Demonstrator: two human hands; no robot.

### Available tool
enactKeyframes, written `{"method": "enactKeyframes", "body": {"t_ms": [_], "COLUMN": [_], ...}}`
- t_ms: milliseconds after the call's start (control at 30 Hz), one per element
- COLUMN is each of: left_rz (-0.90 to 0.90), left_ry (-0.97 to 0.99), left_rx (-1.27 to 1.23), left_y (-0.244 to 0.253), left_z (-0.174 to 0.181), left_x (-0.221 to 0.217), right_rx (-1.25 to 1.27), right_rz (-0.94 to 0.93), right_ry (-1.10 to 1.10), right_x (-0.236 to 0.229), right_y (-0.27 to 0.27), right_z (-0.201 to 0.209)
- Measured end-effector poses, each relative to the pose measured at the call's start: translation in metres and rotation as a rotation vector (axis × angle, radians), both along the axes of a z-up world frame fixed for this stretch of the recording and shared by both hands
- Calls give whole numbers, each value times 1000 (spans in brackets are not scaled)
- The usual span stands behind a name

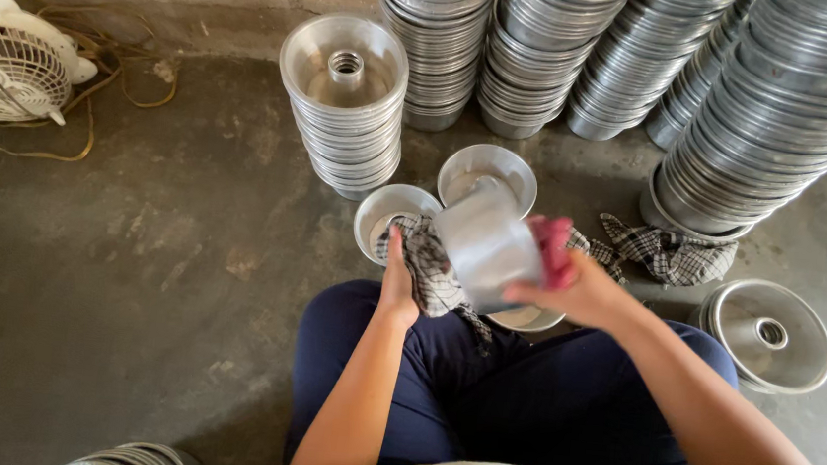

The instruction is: The person sits on the floor and wipes the interior and exterior surfaces of several small, funnel-shaped metal parts using two cloths. The person handles the parts one at a time, rotating them to clean all sides, and stacks the cleaned parts into a pile.

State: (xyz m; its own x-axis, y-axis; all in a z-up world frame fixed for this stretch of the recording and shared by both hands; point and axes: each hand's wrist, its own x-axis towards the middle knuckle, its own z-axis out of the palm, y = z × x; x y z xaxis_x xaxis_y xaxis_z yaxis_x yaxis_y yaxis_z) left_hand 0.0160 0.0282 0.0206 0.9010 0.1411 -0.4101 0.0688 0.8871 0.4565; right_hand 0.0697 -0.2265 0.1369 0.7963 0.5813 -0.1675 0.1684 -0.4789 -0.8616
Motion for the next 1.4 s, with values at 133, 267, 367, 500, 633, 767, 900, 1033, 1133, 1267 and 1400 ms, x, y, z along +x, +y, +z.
{"method": "enactKeyframes", "body": {"t_ms": [133,267,367,500,633,767,900,1033,1133,1267,1400], "left_rz": [-158,-153,-70,-10,97,143,115,158,121,79,4], "left_ry": [87,15,-72,-65,-100,-67,-1,-186,-357,-533,-445], "left_rx": [103,54,-71,-218,-230,-289,-5,673,1214,1220,932], "left_y": [-10,-16,-13,-8,-19,-28,-42,-70,-76,-77,-75], "left_z": [0,7,10,13,2,-7,-3,19,44,76,93], "left_x": [-7,-8,-17,-21,-19,-7,-3,-19,-42,-61,-65], "right_rx": [627,645,493,678,875,191,14,48,-39,561,957], "right_rz": [-291,-534,-721,-436,-201,-211,-56,-120,-350,-296,-337], "right_ry": [496,63,-384,-639,-493,-1157,-1163,-1056,-249,557,777], "right_x": [18,35,24,-4,-22,-46,-51,-23,25,69,63], "right_y": [-1,7,20,26,37,50,63,74,70,47,33], "right_z": [-12,-59,-109,-151,-142,-93,-48,-22,-6,-6,-42]}}
